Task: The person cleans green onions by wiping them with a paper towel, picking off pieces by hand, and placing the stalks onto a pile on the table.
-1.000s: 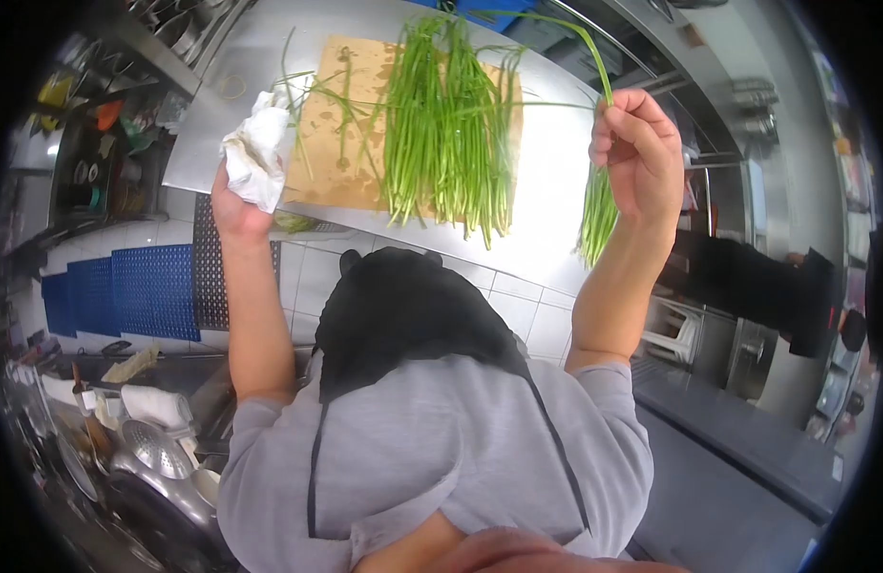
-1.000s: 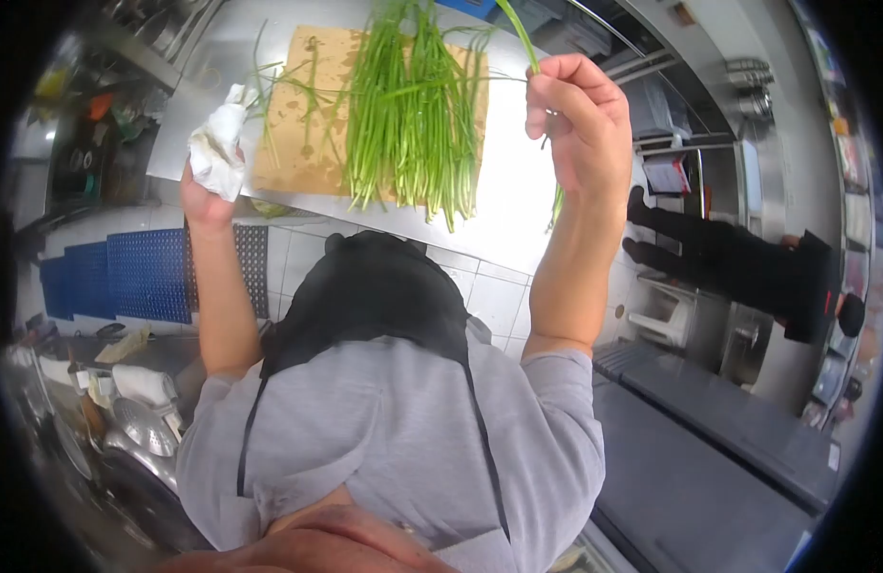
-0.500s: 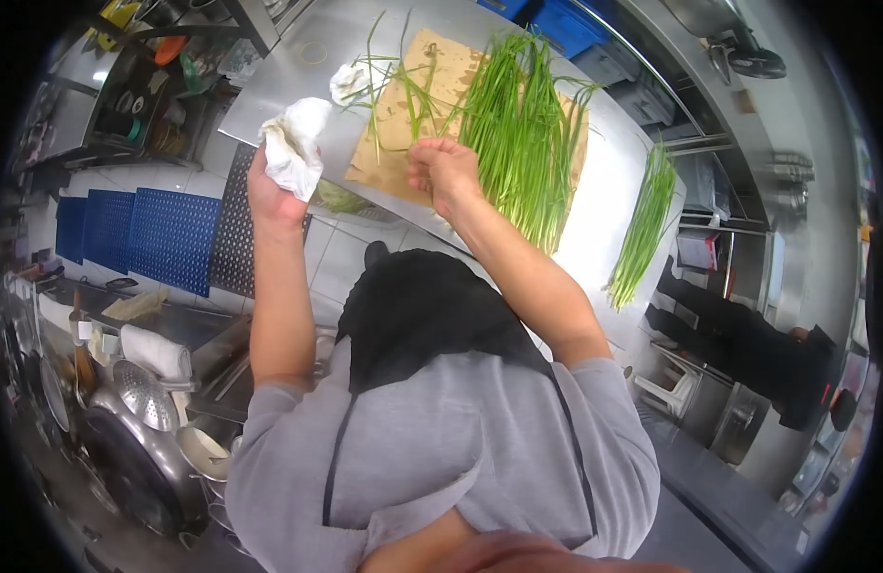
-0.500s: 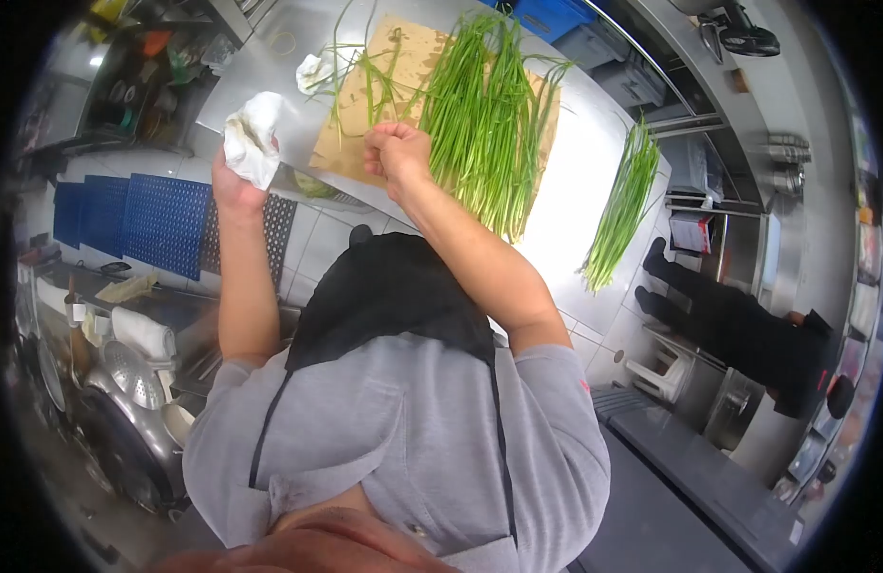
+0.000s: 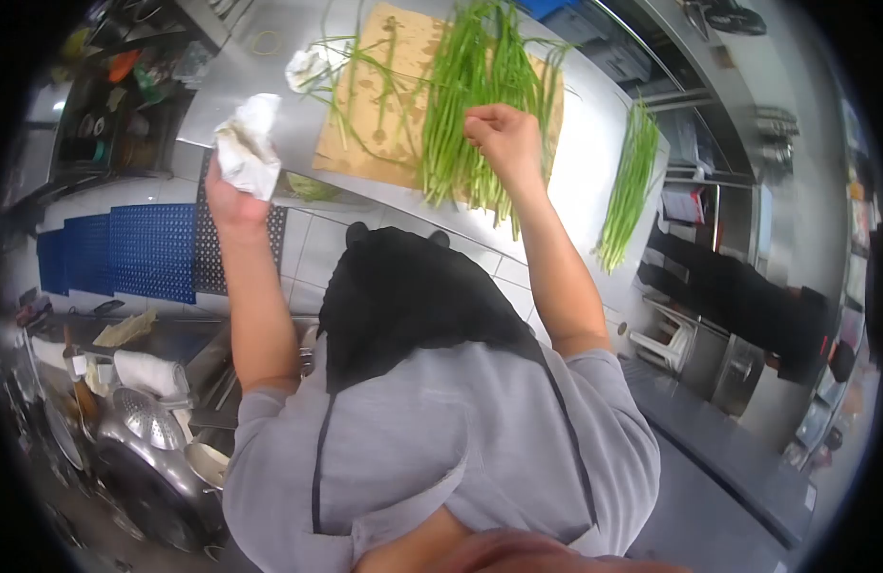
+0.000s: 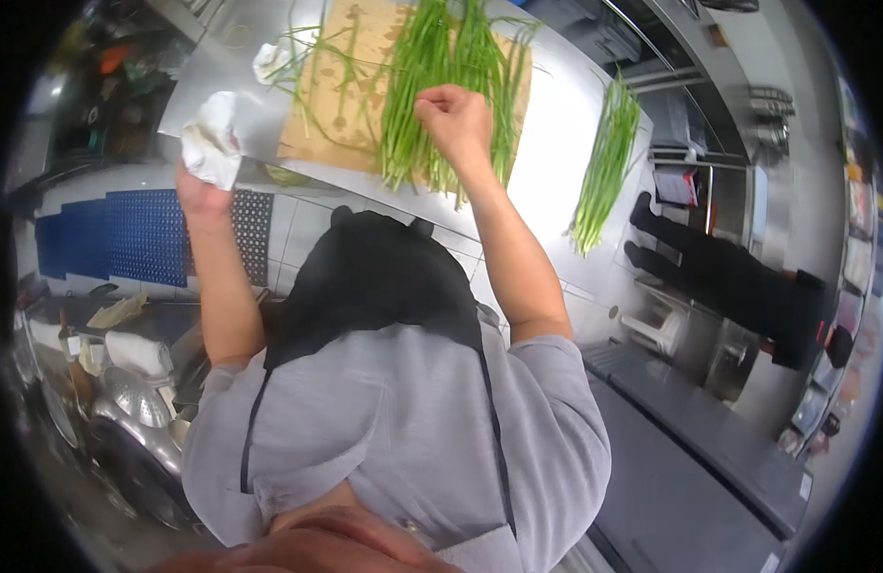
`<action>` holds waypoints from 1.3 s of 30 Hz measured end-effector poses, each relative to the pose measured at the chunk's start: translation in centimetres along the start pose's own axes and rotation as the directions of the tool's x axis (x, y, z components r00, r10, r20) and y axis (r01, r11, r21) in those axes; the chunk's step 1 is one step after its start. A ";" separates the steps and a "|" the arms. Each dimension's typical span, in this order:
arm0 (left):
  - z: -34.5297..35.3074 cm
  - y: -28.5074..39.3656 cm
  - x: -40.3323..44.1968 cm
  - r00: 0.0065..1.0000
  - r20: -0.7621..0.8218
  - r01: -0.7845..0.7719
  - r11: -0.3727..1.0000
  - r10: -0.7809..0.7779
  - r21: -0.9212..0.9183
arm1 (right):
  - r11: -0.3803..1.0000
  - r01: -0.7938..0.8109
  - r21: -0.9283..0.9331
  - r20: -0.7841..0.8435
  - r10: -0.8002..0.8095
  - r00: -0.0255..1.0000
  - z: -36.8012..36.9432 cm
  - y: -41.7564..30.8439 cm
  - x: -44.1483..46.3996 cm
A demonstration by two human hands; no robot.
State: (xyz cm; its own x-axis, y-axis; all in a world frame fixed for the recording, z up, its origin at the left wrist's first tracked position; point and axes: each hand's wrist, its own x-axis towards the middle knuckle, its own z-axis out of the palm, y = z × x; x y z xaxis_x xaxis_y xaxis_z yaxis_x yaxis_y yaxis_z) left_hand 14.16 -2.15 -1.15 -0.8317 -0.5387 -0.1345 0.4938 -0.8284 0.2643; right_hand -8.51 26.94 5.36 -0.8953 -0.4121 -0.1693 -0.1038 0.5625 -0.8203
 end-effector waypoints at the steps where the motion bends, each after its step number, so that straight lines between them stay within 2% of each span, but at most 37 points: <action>1: 0.0 0.1 0.3 1.000 0.009 0.005 1.000 -0.005 0.021 | 0.997 -0.022 -0.075 -0.048 0.018 0.999 -1.3 0.5 -0.3; 5: 0.6 -1.0 1.0 0.992 0.093 0.080 0.997 -0.082 0.022 | 0.970 0.008 -0.242 0.008 -0.007 1.000 -2.3 3.4 -2.2; 7: 1.6 -2.3 1.6 0.988 0.108 0.113 0.993 -0.115 0.017 | 0.956 0.043 -0.289 0.069 -0.024 0.997 -0.9 2.5 -3.2; 8: 1.4 -2.8 2.5 0.943 0.284 0.192 0.980 -0.173 -0.042 | 0.958 0.054 -0.281 0.067 -0.037 0.997 0.2 2.2 -3.2; 11: 3.2 -4.7 3.0 0.959 0.177 0.235 0.971 -0.222 -0.054 | 0.891 0.084 -0.446 0.124 -0.031 0.992 2.7 0.1 -2.2; 14: 3.3 -5.6 3.0 0.958 0.166 0.243 0.969 -0.232 -0.046 | 0.858 0.130 -0.497 0.094 -0.096 0.991 4.4 2.4 -0.5; 15: 3.5 -5.6 2.8 0.963 0.147 0.237 0.970 -0.228 -0.049 | 0.952 0.021 -0.307 0.107 0.013 0.994 3.8 2.3 -0.5; 16: 3.6 -5.5 2.7 0.967 0.136 0.222 0.975 -0.217 -0.024 | 0.989 -0.100 -0.109 0.150 0.116 0.982 2.5 2.2 -0.7; 17: 3.5 -5.3 2.5 0.972 0.121 0.205 0.979 -0.203 -0.003 | 0.969 -0.231 0.082 0.218 0.209 0.953 1.2 2.0 -1.3; 18: 3.3 -5.2 2.2 0.976 0.104 0.190 0.982 -0.190 0.017 | 0.889 -0.351 0.294 0.298 0.264 0.917 -0.4 0.5 -2.4; 21: 2.2 -4.9 1.7 0.977 0.091 0.193 0.981 -0.191 -0.016 | 0.735 -0.459 0.499 0.383 0.288 0.878 -3.1 1.5 -3.9; 24: 2.0 -5.4 1.5 0.971 0.131 0.208 0.977 -0.201 -0.041 | 0.729 -0.491 0.477 0.378 0.334 0.863 -4.8 3.0 -4.7; 27: 2.7 -5.9 1.6 0.979 0.060 0.196 0.981 -0.196 -0.006 | 0.771 -0.363 0.524 0.208 0.297 0.932 -7.4 -0.1 -6.8; 28: 2.8 -6.2 1.6 0.978 0.087 0.191 0.982 -0.190 0.002 | 0.812 -0.330 0.482 0.227 0.248 0.942 -8.2 0.7 -6.6; 31: 4.1 -7.7 2.4 0.971 0.146 0.189 0.981 -0.191 0.034 | 0.836 -0.332 0.438 0.223 0.257 0.940 -9.2 2.1 -6.6; 34: 4.5 -9.1 2.1 0.966 0.132 0.217 0.974 -0.223 0.057 | 0.754 -0.258 0.604 0.231 0.145 0.962 -9.9 1.9 -8.1; 36: 4.7 -10.2 2.3 0.940 0.184 0.279 0.958 -0.287 0.065 | 0.718 -0.284 0.635 0.244 0.162 0.956 -10.0 1.9 -8.4; 39: 5.7 -12.0 1.9 0.939 0.109 0.317 0.943 -0.326 0.099 | 0.719 -0.285 0.634 0.235 0.171 0.957 -9.6 2.4 -8.5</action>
State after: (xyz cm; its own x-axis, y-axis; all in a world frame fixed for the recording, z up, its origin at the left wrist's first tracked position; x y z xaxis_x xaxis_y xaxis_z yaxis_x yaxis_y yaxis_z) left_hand 5.24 7.62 0.91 -0.9698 -0.2186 -0.1083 0.1776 -0.9370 0.3009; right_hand -5.30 38.70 10.09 -0.7724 -0.4666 -0.4310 0.4547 0.0675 -0.8881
